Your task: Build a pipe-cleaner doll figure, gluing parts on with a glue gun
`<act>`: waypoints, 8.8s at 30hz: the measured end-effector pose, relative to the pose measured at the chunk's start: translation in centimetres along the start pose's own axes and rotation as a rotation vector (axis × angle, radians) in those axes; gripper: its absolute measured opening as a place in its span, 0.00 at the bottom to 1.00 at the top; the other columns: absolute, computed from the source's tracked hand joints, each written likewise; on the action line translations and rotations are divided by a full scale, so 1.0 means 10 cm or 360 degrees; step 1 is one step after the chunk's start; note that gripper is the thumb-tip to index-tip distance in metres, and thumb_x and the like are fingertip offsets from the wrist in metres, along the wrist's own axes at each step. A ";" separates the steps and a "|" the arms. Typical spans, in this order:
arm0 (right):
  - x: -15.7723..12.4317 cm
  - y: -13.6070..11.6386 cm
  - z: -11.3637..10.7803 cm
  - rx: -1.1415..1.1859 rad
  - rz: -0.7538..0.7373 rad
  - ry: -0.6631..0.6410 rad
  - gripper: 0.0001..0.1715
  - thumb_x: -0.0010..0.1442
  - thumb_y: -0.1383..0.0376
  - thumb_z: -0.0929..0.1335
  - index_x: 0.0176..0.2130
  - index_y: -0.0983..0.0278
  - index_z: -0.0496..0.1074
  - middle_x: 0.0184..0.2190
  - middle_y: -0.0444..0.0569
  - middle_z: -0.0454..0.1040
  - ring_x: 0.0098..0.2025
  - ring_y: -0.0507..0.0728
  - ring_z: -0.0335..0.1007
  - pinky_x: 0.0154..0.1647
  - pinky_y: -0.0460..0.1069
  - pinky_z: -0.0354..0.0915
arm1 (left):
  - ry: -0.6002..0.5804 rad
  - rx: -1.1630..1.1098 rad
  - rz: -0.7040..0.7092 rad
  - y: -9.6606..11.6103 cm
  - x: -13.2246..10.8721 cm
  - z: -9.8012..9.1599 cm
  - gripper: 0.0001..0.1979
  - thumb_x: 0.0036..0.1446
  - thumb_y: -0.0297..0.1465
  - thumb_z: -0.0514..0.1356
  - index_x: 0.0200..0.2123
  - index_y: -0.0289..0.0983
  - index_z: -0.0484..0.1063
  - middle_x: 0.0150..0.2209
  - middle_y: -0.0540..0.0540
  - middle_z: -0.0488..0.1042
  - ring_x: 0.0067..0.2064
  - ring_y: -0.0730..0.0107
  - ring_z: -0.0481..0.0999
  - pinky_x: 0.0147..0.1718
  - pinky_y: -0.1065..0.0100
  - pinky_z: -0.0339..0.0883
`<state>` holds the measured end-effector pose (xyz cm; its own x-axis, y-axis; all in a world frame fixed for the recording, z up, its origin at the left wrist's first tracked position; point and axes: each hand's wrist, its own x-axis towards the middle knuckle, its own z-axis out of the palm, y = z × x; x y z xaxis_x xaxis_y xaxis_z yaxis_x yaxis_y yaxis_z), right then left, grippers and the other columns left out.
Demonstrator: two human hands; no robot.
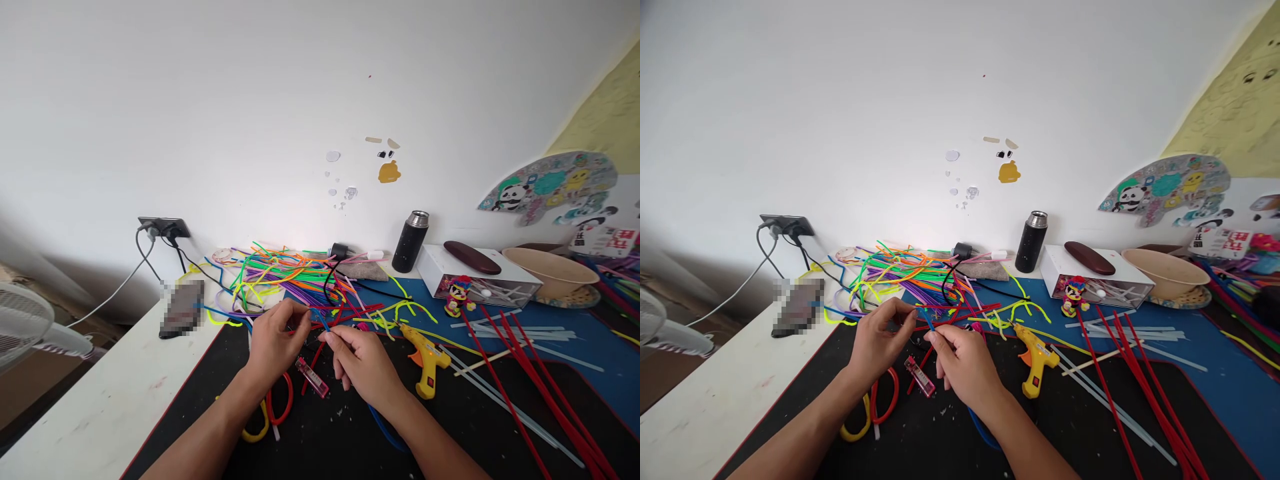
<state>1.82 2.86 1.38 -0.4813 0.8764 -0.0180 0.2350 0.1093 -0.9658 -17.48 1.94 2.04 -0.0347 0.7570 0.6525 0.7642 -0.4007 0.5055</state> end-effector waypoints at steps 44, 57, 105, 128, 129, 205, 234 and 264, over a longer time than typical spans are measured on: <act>0.01 0.05 0.09 0.0323 0.0015 -0.0051 0.24 0.69 0.46 0.64 0.34 0.62 0.69 0.18 0.40 0.73 0.15 0.52 0.71 0.17 0.43 0.61 | -0.0213 -0.0218 0.0106 0.06 -0.08 0.09 0.05 0.66 0.29 0.62 0.36 0.39 0.75 0.30 0.51 0.79 0.30 0.72 0.78 0.31 0.72 0.68; 0.03 0.02 0.02 0.0320 -0.0025 0.0019 0.26 0.68 0.43 0.65 0.35 0.63 0.70 0.25 0.42 0.75 0.18 0.51 0.73 0.20 0.44 0.62 | -0.0205 -0.0069 0.0442 0.04 -0.05 0.05 0.04 0.68 0.28 0.60 0.42 0.39 0.75 0.33 0.48 0.80 0.33 0.68 0.79 0.33 0.69 0.69; 0.01 -0.04 -0.03 0.0446 0.0061 0.0044 0.28 0.65 0.42 0.67 0.37 0.63 0.75 0.19 0.41 0.73 0.16 0.52 0.70 0.19 0.45 0.62 | -0.0223 -0.0356 0.0220 0.02 -0.05 0.07 0.06 0.68 0.29 0.61 0.44 0.42 0.79 0.36 0.47 0.83 0.38 0.66 0.82 0.38 0.67 0.75; 0.01 0.05 0.01 0.0007 -0.0162 0.0106 0.16 0.71 0.54 0.64 0.38 0.62 0.73 0.24 0.40 0.72 0.19 0.50 0.72 0.22 0.44 0.64 | -0.0275 -0.0262 0.0170 0.06 -0.06 0.04 0.03 0.66 0.29 0.61 0.41 0.39 0.75 0.33 0.49 0.79 0.34 0.70 0.78 0.35 0.70 0.68; 0.01 0.05 0.01 -0.0034 -0.0176 0.0118 0.16 0.71 0.55 0.64 0.38 0.62 0.73 0.24 0.40 0.73 0.20 0.50 0.72 0.22 0.44 0.64 | -0.0298 -0.0306 0.0132 0.07 -0.06 0.04 0.03 0.66 0.29 0.61 0.41 0.39 0.76 0.34 0.49 0.79 0.34 0.70 0.78 0.35 0.70 0.68; -0.02 0.02 0.03 -0.0359 -0.0413 0.0397 0.13 0.69 0.61 0.66 0.49 0.60 0.77 0.26 0.45 0.80 0.18 0.51 0.71 0.19 0.44 0.66 | -0.0510 -0.1325 -0.1011 0.11 0.01 0.11 0.20 0.57 0.49 0.67 0.30 0.37 0.72 0.22 0.52 0.70 0.25 0.72 0.66 0.28 0.69 0.61; 0.01 0.02 -0.03 -0.0137 -0.0268 0.0357 0.15 0.70 0.57 0.66 0.46 0.61 0.79 0.26 0.44 0.76 0.18 0.50 0.69 0.18 0.44 0.65 | -0.0664 -0.1740 -0.1172 0.05 0.09 0.04 0.17 0.49 0.42 0.75 0.34 0.35 0.80 0.28 0.48 0.77 0.27 0.73 0.72 0.26 0.72 0.64; 0.01 0.02 0.01 0.0062 -0.0174 0.0257 0.14 0.69 0.56 0.65 0.40 0.62 0.76 0.22 0.40 0.72 0.17 0.50 0.69 0.20 0.44 0.62 | -0.0570 -0.0923 -0.0676 0.15 -0.05 0.07 0.11 0.62 0.37 0.62 0.32 0.36 0.77 0.30 0.48 0.77 0.31 0.68 0.73 0.33 0.69 0.67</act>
<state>1.76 2.95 1.16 -0.3597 0.9245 0.1263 0.1546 0.1925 -0.9690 -15.88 1.36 2.08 0.0362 0.9852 0.1674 0.2725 -0.1709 0.9469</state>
